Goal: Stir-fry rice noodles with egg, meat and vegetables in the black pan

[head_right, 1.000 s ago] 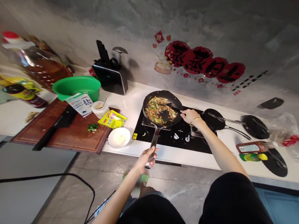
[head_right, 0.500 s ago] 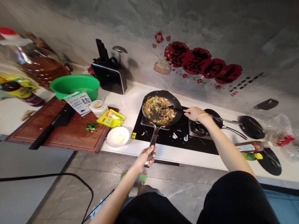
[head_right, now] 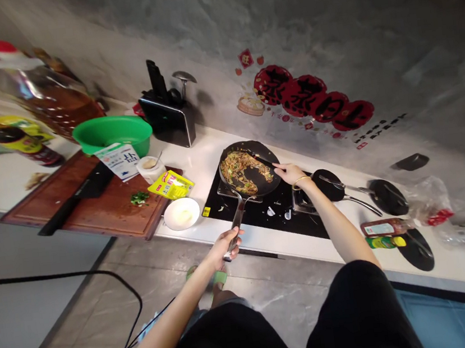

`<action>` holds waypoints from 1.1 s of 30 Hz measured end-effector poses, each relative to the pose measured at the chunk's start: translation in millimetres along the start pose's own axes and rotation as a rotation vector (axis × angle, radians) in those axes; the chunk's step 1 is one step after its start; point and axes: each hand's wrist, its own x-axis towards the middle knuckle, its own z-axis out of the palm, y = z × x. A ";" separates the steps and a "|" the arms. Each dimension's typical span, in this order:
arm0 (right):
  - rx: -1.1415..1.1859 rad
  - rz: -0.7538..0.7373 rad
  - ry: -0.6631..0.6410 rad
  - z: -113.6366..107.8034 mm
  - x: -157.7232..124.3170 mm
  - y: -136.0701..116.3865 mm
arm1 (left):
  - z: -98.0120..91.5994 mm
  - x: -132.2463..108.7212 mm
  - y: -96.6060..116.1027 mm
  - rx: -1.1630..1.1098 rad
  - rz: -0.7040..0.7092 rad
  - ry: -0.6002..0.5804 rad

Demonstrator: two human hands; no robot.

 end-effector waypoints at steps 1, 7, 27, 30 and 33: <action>0.001 -0.020 -0.006 6.5 2.5 -8.5 | 0.0 -0.2 0.3 -0.001 -0.001 -0.001; -0.212 -0.031 -0.115 -9.3 -12.9 -15.2 | 0.4 -0.5 1.5 -0.007 0.001 -0.009; -0.292 0.136 -0.070 -13.4 -7.2 3.6 | 1.9 -2.8 3.7 0.012 -0.007 -0.002; -0.183 0.067 -0.188 -58.3 -20.8 34.9 | 1.2 -2.5 3.3 0.017 -0.005 -0.005; -0.201 0.065 -0.267 -96.4 -37.3 54.1 | 0.7 -1.9 2.3 0.008 -0.005 -0.013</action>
